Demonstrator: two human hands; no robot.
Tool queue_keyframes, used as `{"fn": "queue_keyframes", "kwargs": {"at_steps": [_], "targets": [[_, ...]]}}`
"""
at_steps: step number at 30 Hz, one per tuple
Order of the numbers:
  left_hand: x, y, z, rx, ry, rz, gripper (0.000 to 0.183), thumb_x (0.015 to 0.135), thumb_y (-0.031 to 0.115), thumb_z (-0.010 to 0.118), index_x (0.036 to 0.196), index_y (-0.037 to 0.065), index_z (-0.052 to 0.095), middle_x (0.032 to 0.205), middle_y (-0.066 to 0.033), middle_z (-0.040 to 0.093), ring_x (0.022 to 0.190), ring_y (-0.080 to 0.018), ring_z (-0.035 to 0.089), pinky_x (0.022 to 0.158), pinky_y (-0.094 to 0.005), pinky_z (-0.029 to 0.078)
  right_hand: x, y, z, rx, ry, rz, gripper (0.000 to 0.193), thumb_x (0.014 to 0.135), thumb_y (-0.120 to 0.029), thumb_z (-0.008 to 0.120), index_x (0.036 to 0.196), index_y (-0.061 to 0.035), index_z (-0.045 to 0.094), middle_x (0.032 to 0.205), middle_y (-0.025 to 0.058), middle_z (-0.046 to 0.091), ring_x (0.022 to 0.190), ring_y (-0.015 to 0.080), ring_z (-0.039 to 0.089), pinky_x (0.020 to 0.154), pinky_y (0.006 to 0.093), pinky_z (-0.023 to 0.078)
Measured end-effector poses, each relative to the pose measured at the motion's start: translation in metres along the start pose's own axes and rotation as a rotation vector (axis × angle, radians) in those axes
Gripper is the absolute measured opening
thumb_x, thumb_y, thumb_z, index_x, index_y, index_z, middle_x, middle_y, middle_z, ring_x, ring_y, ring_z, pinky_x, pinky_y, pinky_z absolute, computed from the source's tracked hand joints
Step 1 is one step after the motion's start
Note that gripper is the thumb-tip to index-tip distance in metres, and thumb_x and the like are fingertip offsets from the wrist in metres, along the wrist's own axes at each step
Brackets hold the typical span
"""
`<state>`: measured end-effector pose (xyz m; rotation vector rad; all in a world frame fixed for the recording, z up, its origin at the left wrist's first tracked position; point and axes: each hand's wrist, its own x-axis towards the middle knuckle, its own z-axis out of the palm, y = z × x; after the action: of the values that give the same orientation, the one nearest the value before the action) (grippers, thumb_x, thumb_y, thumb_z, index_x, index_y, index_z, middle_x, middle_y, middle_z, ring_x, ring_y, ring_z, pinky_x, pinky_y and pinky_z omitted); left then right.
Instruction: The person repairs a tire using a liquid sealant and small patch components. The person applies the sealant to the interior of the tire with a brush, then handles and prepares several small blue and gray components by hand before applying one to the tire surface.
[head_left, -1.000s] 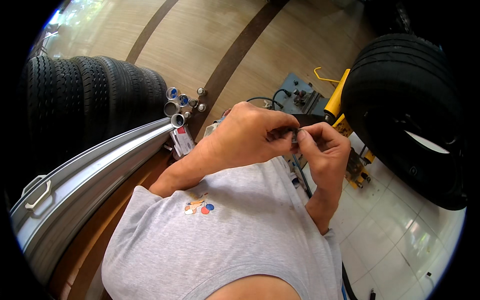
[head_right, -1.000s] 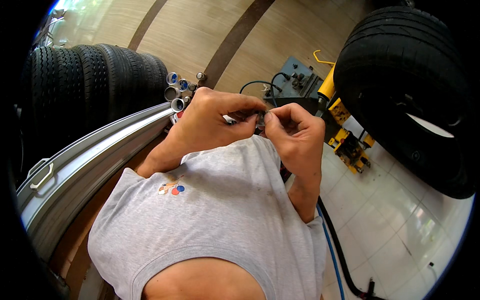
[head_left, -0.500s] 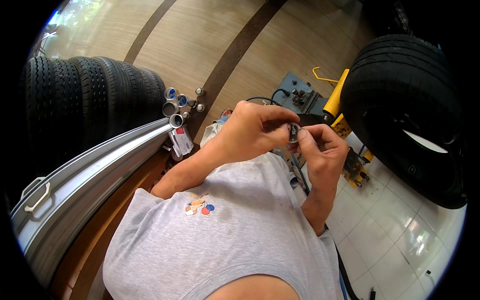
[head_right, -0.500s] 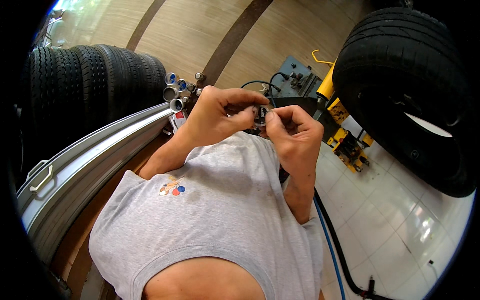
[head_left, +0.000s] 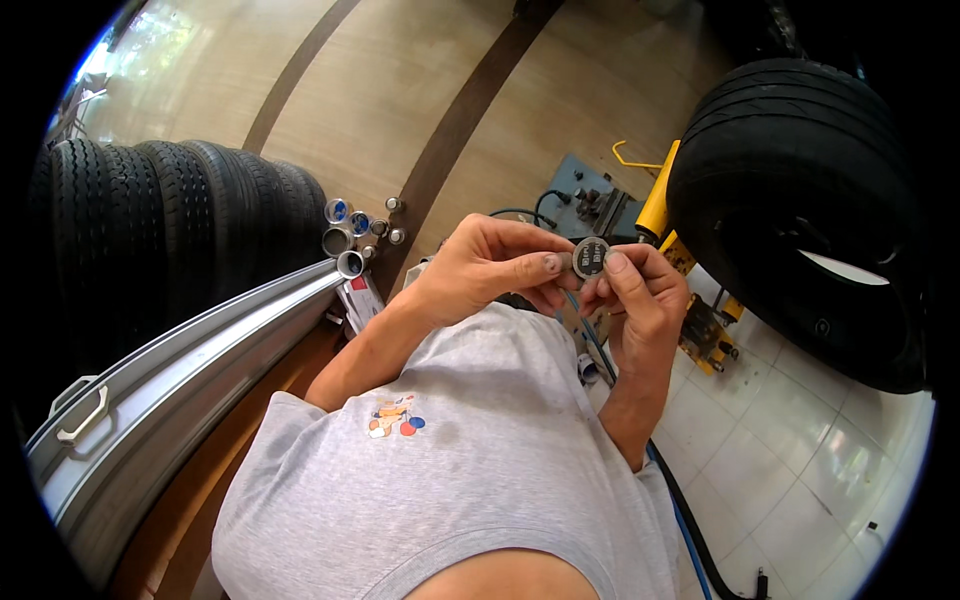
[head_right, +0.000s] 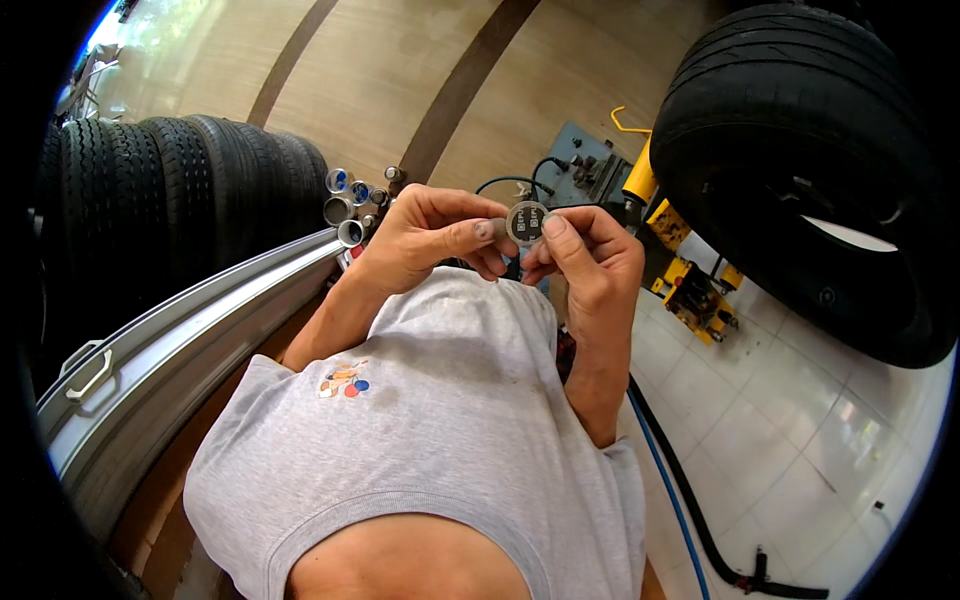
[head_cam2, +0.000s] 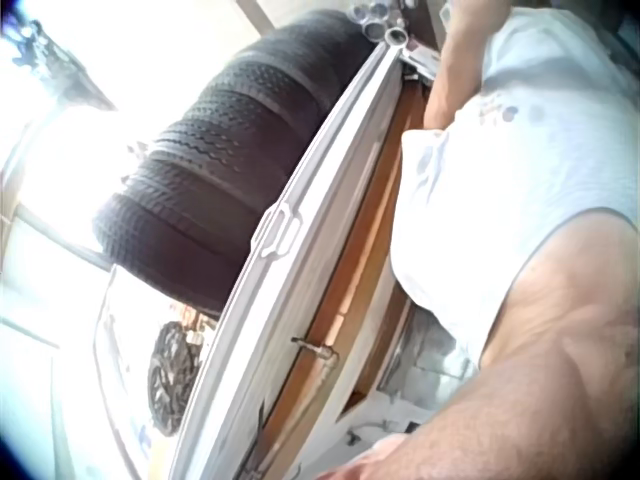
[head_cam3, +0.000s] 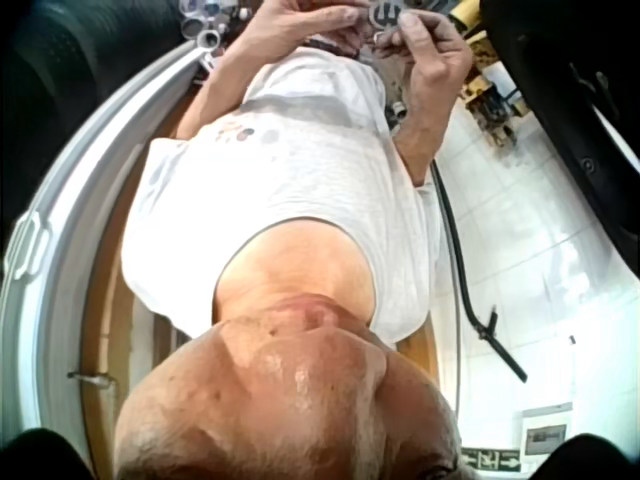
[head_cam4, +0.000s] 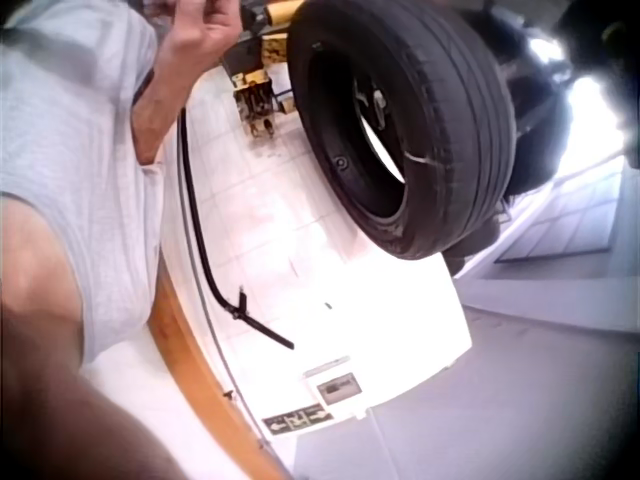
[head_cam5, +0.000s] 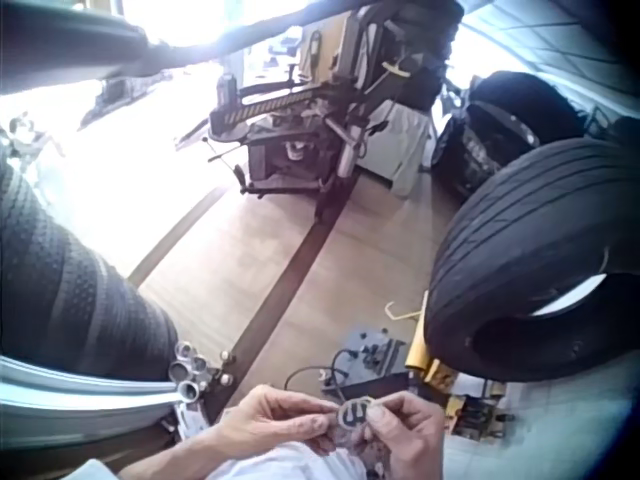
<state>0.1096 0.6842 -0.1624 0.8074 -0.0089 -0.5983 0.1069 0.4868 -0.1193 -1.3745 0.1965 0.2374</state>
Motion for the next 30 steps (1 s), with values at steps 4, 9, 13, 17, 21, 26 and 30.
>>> {"fn": "queue_keyframes", "kwargs": {"at_steps": [4,9,13,17,21,26,30], "targets": [[0.003,0.001,0.002,0.081,0.014,0.050,0.033,0.099,0.020,0.062,0.118,-0.007,0.064,0.090,-0.0145,0.072,0.075,-0.0189,0.072,0.069,-0.0293,0.061,-0.005,0.004,0.001,-0.088,0.040,-0.114,0.014,0.094,-0.010,0.066,0.096,0.0039,0.066,0.075,0.0119,0.067,0.064,0.0158,0.066,0.056,0.0271,0.053],[0.005,0.007,0.003,-0.149,0.020,-0.153,0.038,0.099,0.030,0.061,0.110,-0.007,0.065,0.084,-0.0155,0.071,0.067,-0.0190,0.071,0.060,-0.0297,0.061,0.000,0.008,-0.005,-1.022,0.059,-0.983,0.021,0.083,0.002,0.073,0.103,0.0017,0.067,0.085,0.0165,0.070,0.071,0.0237,0.070,0.054,0.0273,0.052],[0.007,0.012,0.004,-0.047,0.034,-0.193,0.034,0.096,0.027,0.067,0.105,-0.006,0.066,0.083,-0.0154,0.071,0.067,-0.0185,0.071,0.058,-0.0299,0.061,-0.002,0.007,-0.012,-1.108,-0.012,-1.225,0.028,0.077,0.004,0.074,0.104,0.0012,0.067,0.096,0.0146,0.070,0.072,0.0238,0.070,0.055,0.0296,0.054],[0.011,0.016,0.001,-0.090,-0.013,-0.168,0.029,0.093,0.021,0.070,0.104,-0.006,0.067,0.084,-0.0134,0.071,0.069,-0.0176,0.071,0.058,-0.0288,0.061,-0.009,0.005,-0.011,-1.066,-0.060,-1.118,0.029,0.078,0.005,0.074,0.105,0.0020,0.066,0.097,0.0152,0.070,0.076,0.0241,0.070,0.061,0.0301,0.056],[0.013,0.019,-0.006,-0.032,-0.053,-0.167,0.029,0.093,0.020,0.070,0.106,-0.006,0.067,0.084,-0.0123,0.071,0.069,-0.0169,0.070,0.059,-0.0280,0.060,-0.018,0.011,0.007,-0.427,-0.028,-0.600,0.027,0.082,0.002,0.075,0.107,0.0052,0.065,0.098,0.0151,0.070,0.081,0.0203,0.070,0.068,0.0307,0.058],[0.012,0.014,-0.012,-0.108,-0.079,-0.158,0.029,0.095,0.020,0.067,0.110,-0.004,0.066,0.087,-0.0103,0.070,0.071,-0.0148,0.069,0.066,-0.0276,0.059,-0.019,0.017,0.024,0.060,0.157,-0.173,0.021,0.088,-0.002,0.070,0.107,0.0064,0.065,0.087,0.0134,0.070,0.070,0.0150,0.067,0.060,0.0277,0.058],[0.013,0.010,-0.011,-0.189,-0.107,-0.134,0.027,0.097,0.020,0.064,0.109,-0.004,0.065,0.085,-0.0080,0.069,0.071,-0.0131,0.067,0.066,-0.0264,0.058,-0.010,0.011,0.024,0.215,0.053,-0.061,0.018,0.088,-0.002,0.068,0.104,0.0070,0.065,0.087,0.0138,0.070,0.066,0.0151,0.066,0.057,0.0269,0.057]]}}
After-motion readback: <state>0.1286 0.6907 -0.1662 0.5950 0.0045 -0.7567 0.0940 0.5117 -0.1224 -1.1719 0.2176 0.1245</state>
